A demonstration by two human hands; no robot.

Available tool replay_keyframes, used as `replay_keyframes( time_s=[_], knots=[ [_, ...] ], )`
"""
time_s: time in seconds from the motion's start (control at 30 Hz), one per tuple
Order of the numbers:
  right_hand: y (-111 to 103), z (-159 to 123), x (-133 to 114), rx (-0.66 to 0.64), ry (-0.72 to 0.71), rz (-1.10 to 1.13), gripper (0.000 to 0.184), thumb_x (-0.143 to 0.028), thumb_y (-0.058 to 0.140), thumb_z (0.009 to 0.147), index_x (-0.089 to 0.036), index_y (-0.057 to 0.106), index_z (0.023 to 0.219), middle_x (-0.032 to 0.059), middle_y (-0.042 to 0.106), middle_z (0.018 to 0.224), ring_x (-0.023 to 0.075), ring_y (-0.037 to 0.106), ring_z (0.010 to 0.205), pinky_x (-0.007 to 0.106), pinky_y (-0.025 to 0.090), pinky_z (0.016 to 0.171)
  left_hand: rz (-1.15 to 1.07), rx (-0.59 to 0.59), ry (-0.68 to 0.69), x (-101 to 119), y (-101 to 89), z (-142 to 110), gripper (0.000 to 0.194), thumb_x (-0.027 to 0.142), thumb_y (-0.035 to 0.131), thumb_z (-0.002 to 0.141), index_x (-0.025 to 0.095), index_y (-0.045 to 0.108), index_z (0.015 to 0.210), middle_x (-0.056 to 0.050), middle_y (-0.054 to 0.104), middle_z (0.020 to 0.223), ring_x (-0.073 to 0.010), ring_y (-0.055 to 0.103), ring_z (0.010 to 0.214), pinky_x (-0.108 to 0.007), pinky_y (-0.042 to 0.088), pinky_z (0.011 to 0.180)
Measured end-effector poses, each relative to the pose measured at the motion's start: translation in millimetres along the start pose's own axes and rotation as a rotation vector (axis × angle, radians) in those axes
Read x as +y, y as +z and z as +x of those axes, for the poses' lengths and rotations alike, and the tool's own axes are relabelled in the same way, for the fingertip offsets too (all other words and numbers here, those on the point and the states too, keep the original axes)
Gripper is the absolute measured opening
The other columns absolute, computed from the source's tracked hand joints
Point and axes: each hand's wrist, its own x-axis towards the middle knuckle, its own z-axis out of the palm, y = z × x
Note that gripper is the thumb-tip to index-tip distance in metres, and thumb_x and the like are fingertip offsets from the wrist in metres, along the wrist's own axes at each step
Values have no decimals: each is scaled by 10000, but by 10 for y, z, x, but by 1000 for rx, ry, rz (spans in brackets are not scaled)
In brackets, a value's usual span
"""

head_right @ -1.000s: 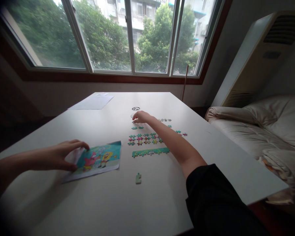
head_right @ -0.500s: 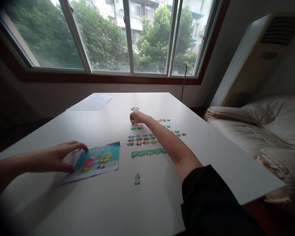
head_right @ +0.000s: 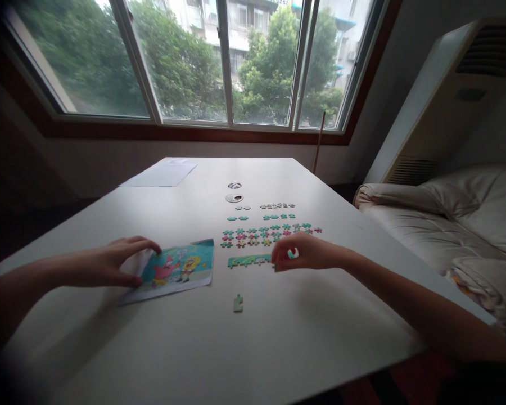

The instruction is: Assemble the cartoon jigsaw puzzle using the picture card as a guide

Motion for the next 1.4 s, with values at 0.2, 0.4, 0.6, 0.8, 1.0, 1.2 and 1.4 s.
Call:
replay_keyframes(
  time_s=[0.2,0.4,0.6,0.8,1.0,1.2,1.4],
  knots=[
    [72,-346,128,-90,206,112,316,-429,649,714,-143,647,849,15,591,700,101,489,632,221,397,597,30,-2,21,-41,21,-1,598,486,596,677,263,484,1221,-43,464,1285,-273,419,1163,-336,357,950],
    [106,-368,190,-141,238,136,381,-449,685,667,-146,650,896,0,546,703,94,465,633,207,379,577,85,63,28,-122,-60,-66,634,563,522,738,204,440,1255,-90,412,1325,-295,346,1214,-371,299,985],
    [52,-423,178,-182,269,90,369,-450,690,660,-144,620,854,-3,539,700,100,471,637,206,378,573,91,31,-27,-182,-46,-89,718,566,567,683,196,414,1279,-99,392,1345,-302,352,1217,-363,307,984],
    [82,-405,89,-191,286,28,364,-464,688,651,-151,613,820,-9,521,695,96,452,623,207,371,565,64,20,-41,-180,27,-57,807,574,593,644,183,374,1315,-112,338,1378,-309,327,1237,-375,294,1000],
    [106,-426,91,-199,225,-26,303,-436,660,690,-158,611,798,7,536,737,106,464,657,210,378,585,47,-5,-50,-129,31,-57,768,575,606,638,197,417,1280,-109,354,1360,-313,360,1209,-378,326,975],
    [138,-424,13,-188,224,-64,297,-447,645,711,-162,583,766,3,535,729,104,465,648,210,371,577,36,-18,-33,-96,30,-70,704,553,593,666,203,438,1257,-101,378,1342,-303,361,1204,-378,316,980],
    [204,-391,-8,-124,263,-118,288,-456,618,729,-173,577,765,-2,544,704,103,459,618,212,354,545,17,-32,-39,-79,20,-76,716,559,587,676,200,423,1273,-106,389,1338,-299,377,1198,-373,327,973]
  ],
)
